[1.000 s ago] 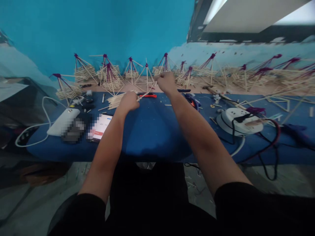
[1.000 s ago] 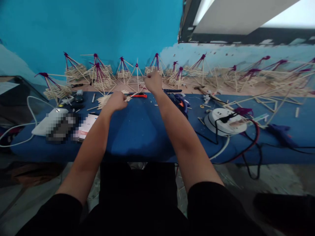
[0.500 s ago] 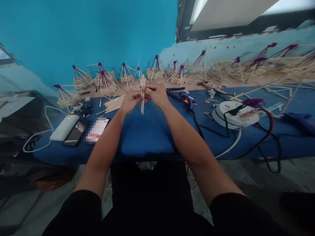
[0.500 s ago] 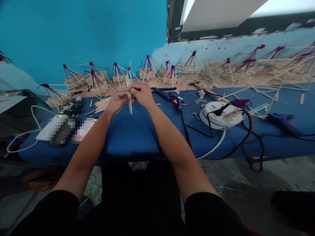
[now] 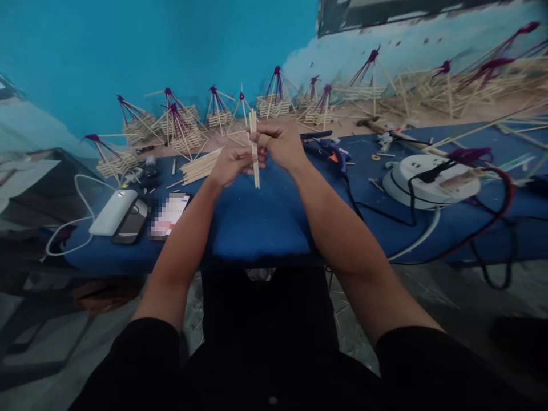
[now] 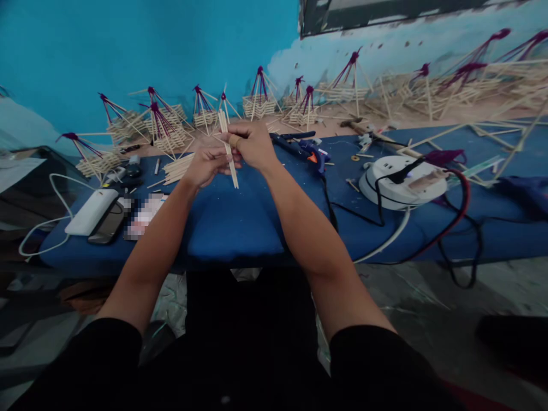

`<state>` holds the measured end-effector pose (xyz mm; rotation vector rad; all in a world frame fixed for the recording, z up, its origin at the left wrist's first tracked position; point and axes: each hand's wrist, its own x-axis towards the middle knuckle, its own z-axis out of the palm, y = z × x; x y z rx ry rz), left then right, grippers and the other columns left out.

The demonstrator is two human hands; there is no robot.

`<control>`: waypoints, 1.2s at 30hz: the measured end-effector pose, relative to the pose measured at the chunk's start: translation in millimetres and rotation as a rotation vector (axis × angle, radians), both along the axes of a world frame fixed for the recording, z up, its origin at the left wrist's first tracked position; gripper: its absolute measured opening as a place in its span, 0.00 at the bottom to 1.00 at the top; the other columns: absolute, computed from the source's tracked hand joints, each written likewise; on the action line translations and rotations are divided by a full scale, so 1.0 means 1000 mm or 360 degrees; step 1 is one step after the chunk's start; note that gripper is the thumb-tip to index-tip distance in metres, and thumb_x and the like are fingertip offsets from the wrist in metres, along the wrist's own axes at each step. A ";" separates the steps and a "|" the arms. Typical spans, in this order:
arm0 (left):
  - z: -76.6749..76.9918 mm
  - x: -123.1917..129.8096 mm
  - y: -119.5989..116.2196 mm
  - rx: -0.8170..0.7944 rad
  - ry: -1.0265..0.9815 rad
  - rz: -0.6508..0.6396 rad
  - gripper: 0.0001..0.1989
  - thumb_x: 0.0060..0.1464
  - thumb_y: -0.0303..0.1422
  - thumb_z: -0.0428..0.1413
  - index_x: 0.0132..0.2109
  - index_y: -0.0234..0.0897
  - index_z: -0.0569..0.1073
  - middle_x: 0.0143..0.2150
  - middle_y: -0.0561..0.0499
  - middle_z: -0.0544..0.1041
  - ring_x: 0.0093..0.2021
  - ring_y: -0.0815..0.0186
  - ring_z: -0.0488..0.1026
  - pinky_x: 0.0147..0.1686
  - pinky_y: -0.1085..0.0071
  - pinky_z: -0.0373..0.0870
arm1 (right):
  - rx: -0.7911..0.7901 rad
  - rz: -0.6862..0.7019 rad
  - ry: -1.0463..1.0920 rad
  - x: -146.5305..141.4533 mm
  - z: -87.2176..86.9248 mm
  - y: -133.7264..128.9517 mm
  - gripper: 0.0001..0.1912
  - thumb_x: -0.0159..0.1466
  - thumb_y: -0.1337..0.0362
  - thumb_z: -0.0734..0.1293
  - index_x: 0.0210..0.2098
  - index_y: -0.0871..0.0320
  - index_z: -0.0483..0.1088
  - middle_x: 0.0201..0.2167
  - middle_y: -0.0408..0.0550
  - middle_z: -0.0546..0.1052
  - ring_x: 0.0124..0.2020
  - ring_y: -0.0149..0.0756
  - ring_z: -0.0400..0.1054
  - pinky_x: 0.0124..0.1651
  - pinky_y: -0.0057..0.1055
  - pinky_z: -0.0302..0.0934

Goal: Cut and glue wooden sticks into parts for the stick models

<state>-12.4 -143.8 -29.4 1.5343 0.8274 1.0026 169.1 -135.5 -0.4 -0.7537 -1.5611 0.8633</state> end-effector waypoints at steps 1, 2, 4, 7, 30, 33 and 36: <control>0.000 0.001 0.000 0.0010 -0.0006 -0.0004 0.18 0.61 0.42 0.73 0.50 0.34 0.86 0.49 0.41 0.90 0.51 0.55 0.90 0.53 0.61 0.87 | 0.0003 0.0018 0.0003 0.001 0.000 0.001 0.16 0.64 0.53 0.83 0.31 0.56 0.80 0.27 0.42 0.73 0.26 0.29 0.65 0.26 0.28 0.63; 0.000 0.001 -0.001 0.0017 0.0004 -0.0002 0.17 0.61 0.41 0.73 0.50 0.33 0.86 0.48 0.42 0.90 0.51 0.55 0.90 0.54 0.60 0.87 | 0.0004 0.0034 0.0006 0.002 -0.001 0.002 0.15 0.63 0.54 0.84 0.31 0.55 0.80 0.28 0.43 0.75 0.26 0.30 0.65 0.26 0.28 0.64; 0.001 0.002 -0.002 0.0019 0.0042 0.0017 0.13 0.62 0.37 0.71 0.49 0.33 0.86 0.48 0.42 0.91 0.52 0.55 0.90 0.55 0.59 0.87 | -0.0015 0.0067 -0.0002 0.005 -0.002 0.005 0.15 0.61 0.55 0.85 0.31 0.56 0.80 0.28 0.43 0.76 0.27 0.30 0.67 0.27 0.29 0.67; 0.003 0.004 -0.005 0.0001 0.0077 0.0037 0.11 0.64 0.31 0.67 0.52 0.33 0.87 0.49 0.42 0.91 0.52 0.54 0.90 0.55 0.59 0.86 | -0.0054 0.0098 -0.0028 0.011 -0.002 0.008 0.15 0.60 0.56 0.84 0.31 0.56 0.79 0.27 0.43 0.77 0.28 0.32 0.70 0.30 0.29 0.70; 0.002 0.008 -0.009 -0.0189 0.0124 0.0043 0.12 0.56 0.28 0.73 0.48 0.31 0.88 0.46 0.40 0.91 0.50 0.53 0.91 0.53 0.58 0.89 | -0.0124 0.0045 -0.0148 0.025 0.011 0.002 0.18 0.52 0.63 0.88 0.28 0.56 0.76 0.27 0.42 0.78 0.31 0.32 0.73 0.34 0.30 0.72; 0.002 0.008 -0.010 -0.0189 0.0114 0.0022 0.14 0.56 0.29 0.74 0.49 0.30 0.88 0.49 0.38 0.91 0.52 0.51 0.91 0.55 0.55 0.89 | -0.0110 0.0044 -0.0176 0.027 0.011 0.002 0.17 0.52 0.62 0.87 0.28 0.56 0.77 0.27 0.42 0.78 0.30 0.32 0.73 0.33 0.29 0.71; 0.001 0.006 -0.009 -0.0186 0.0104 0.0001 0.15 0.56 0.30 0.75 0.50 0.30 0.88 0.50 0.37 0.91 0.54 0.49 0.90 0.57 0.51 0.89 | -0.0104 0.0073 -0.0166 0.027 0.010 0.004 0.17 0.51 0.62 0.87 0.29 0.57 0.78 0.29 0.44 0.80 0.32 0.33 0.75 0.35 0.30 0.74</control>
